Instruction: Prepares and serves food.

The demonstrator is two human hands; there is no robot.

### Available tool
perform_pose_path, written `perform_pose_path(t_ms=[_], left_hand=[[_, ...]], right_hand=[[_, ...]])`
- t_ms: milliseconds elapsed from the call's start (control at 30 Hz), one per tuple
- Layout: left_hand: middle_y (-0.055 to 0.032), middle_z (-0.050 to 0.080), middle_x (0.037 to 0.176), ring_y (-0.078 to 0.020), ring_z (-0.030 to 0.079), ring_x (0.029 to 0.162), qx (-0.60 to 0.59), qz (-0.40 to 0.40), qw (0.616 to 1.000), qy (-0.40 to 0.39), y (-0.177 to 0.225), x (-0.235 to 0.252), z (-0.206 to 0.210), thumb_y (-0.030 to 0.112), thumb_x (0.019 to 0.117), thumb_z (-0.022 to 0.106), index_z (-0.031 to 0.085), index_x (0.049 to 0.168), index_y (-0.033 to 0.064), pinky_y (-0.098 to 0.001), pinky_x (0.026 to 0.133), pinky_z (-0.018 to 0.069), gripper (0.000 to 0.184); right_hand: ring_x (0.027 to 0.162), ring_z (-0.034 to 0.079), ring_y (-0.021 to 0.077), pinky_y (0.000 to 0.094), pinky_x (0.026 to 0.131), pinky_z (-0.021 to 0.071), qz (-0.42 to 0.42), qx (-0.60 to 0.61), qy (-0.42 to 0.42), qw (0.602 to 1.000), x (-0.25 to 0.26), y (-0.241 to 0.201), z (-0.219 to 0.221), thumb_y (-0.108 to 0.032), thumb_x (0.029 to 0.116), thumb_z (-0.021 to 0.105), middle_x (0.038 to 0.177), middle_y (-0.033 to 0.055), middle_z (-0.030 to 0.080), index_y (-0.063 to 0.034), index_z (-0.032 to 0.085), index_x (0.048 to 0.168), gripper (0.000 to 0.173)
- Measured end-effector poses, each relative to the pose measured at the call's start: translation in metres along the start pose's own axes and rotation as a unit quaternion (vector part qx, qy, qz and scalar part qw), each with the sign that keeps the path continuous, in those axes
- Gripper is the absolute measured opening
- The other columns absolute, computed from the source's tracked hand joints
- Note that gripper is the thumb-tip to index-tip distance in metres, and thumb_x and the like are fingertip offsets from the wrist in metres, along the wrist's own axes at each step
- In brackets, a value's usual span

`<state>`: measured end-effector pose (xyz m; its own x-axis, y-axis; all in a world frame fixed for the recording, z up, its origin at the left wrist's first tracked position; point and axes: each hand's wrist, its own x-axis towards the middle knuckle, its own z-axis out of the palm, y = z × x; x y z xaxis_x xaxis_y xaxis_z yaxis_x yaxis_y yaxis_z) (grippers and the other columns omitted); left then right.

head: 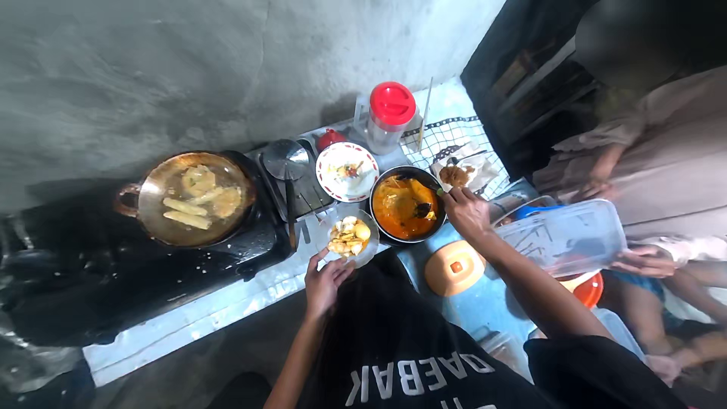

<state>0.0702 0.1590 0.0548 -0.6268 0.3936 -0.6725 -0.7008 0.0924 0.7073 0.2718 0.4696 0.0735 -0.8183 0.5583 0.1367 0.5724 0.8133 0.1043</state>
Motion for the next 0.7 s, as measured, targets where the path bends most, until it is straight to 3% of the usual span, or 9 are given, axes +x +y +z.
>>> perform_pose_path(t_ms=[100,267,367,700], left_hand=[[-0.0260,0.071,0.104,-0.0366,0.075,0.084,-0.008,0.000,1.000,0.004,0.001,-0.002,-0.002,-0.004,0.0994,0.054,0.043,0.144,-0.0006,-0.0475,0.076,0.0655,0.046],[-0.0264,0.070,0.105,-0.0366,0.075,0.085,-0.007,-0.005,1.000,0.016,-0.001,-0.003,-0.005,-0.003,0.0998,0.054,0.043,0.144,-0.0004,-0.0468,0.076,0.0655,0.045],[-0.0271,0.070,0.105,-0.0372,0.075,0.086,-0.010,-0.004,1.000,0.010,-0.003,-0.002,-0.005,-0.003,0.1004,0.053,0.043,0.144,-0.0007,-0.0473,0.076,0.0654,0.045],[-0.0264,0.071,0.105,-0.0372,0.075,0.086,-0.008,0.003,1.000,0.009,-0.002,-0.004,-0.007,-0.003,0.0993,0.055,0.045,0.143,0.0002,-0.0470,0.076,0.0655,0.045]], right_hand=[[0.082,0.071,0.0358,0.0510,0.057,0.0556,-0.001,0.032,-0.016,0.999,0.012,0.000,0.012,-0.013,0.0992,0.057,0.099,0.0150,0.070,-0.0074,0.074,0.108,0.020],[0.104,0.070,0.0379,0.0667,0.084,0.0537,0.070,0.140,-0.198,0.968,0.046,0.025,0.005,-0.031,0.0943,0.068,0.116,0.0098,0.074,-0.0206,0.075,0.118,0.027],[0.107,0.070,0.0381,0.0698,0.088,0.0512,0.080,0.195,-0.248,0.946,0.055,0.037,0.010,-0.037,0.0928,0.071,0.114,0.0089,0.076,-0.0265,0.077,0.117,0.027],[0.103,0.072,0.0311,0.0667,0.090,0.0527,0.114,0.292,-0.263,0.912,0.035,0.044,0.010,-0.038,0.0925,0.074,0.107,0.0054,0.077,-0.0295,0.079,0.112,0.022]])
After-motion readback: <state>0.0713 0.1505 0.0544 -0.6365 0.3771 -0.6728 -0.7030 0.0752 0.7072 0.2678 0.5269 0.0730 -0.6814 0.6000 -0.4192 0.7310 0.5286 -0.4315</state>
